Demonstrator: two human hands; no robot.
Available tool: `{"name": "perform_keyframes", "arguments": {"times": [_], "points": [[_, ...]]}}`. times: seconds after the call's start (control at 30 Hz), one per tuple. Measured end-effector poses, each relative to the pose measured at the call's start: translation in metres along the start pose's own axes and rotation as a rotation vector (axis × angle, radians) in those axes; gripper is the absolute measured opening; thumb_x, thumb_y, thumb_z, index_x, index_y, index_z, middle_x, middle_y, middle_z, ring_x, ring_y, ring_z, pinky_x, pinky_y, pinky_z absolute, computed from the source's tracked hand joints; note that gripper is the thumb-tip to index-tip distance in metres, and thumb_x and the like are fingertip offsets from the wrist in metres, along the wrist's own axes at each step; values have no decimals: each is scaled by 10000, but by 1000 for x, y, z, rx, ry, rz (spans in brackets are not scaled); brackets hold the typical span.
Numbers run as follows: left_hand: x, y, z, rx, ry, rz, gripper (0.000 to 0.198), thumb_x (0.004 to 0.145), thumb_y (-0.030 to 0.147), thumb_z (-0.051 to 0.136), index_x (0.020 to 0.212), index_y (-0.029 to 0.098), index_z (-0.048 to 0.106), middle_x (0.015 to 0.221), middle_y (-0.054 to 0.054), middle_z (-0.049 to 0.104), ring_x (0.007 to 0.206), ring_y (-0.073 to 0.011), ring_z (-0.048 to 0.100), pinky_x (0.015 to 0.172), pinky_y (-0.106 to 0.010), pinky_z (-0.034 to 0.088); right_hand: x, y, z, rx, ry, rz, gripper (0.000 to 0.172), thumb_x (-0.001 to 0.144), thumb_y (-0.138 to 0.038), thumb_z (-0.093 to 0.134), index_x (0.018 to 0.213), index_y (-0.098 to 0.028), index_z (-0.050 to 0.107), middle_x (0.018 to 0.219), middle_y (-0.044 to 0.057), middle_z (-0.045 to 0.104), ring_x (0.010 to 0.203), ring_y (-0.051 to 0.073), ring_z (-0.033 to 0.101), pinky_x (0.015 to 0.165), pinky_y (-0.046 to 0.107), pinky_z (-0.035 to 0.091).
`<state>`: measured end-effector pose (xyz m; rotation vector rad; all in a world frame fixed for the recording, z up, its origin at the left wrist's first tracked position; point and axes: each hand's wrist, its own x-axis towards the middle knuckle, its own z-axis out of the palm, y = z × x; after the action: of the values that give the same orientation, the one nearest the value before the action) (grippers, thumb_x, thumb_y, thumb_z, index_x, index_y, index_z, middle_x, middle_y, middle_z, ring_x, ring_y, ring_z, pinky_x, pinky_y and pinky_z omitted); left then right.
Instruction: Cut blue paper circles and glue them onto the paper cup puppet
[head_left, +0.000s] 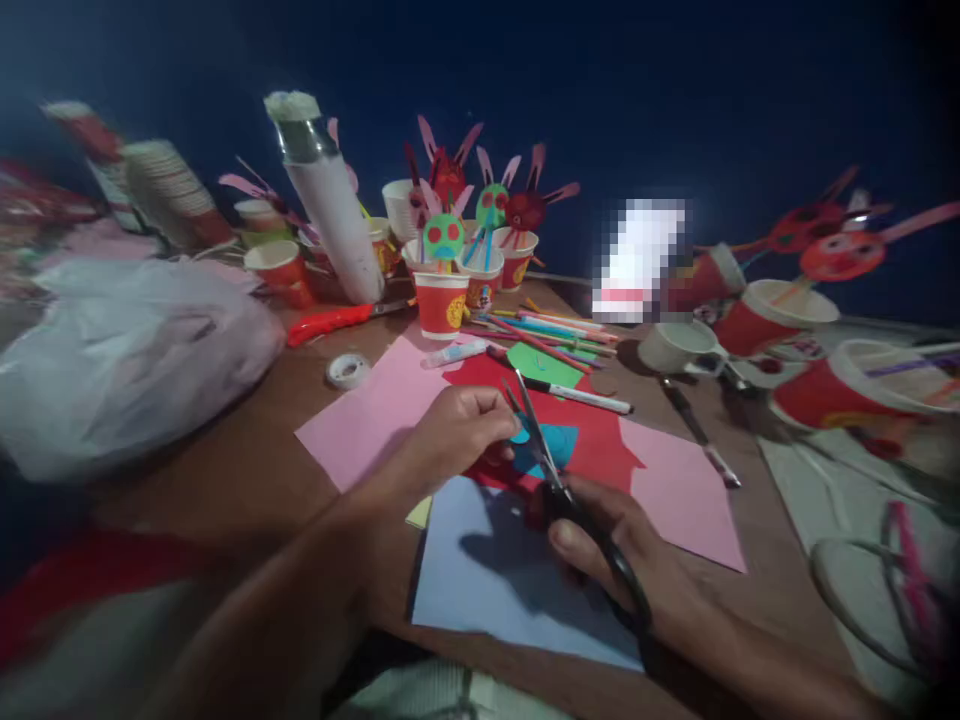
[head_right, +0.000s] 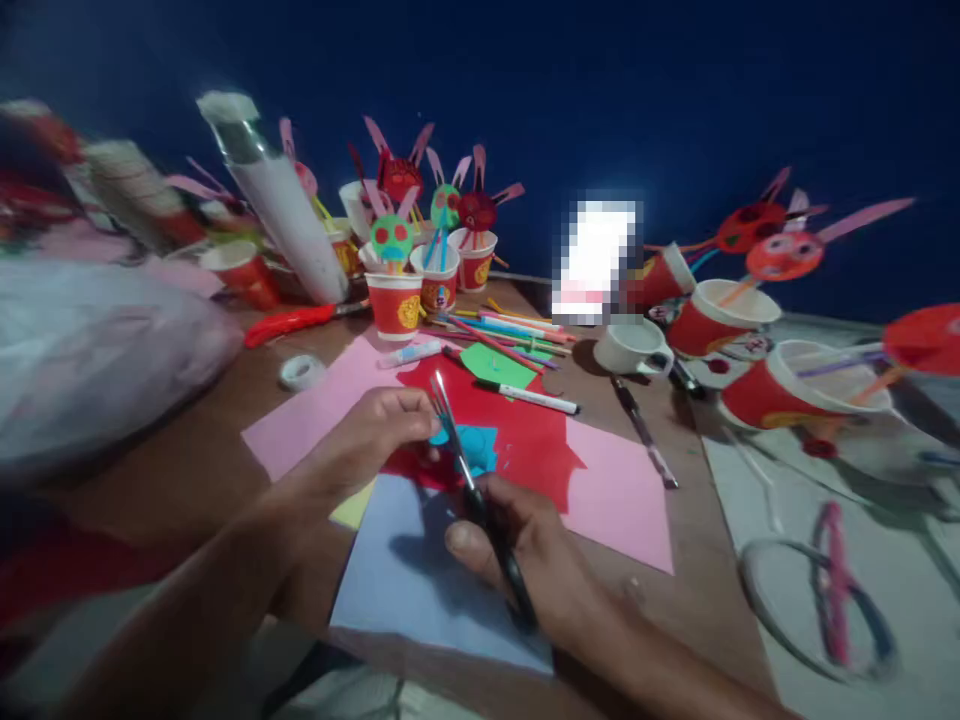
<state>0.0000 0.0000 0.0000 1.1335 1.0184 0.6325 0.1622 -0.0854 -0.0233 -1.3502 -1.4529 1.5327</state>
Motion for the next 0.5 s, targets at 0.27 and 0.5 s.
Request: {"name": "perform_keyframes", "arguments": {"times": [0.27,0.5], "points": [[1,2,0,1,-22,-6,128,675,247,591,627,135,553,533,8,575,495,-95,546,486,-191,422,-4,2,0,10,-8,2,424,777,-591,517,744,-178,423,546,-45,418,477,81,384,447,210,286],[1,2,0,46,0,20,132,683,234,592,617,123,565,527,5,579,500,-78,528,514,-182,411,-4,1,0,8,-5,-8,406,769,-571,541,753,-179,437,547,-44,440,469,82,399,442,209,294]]}}
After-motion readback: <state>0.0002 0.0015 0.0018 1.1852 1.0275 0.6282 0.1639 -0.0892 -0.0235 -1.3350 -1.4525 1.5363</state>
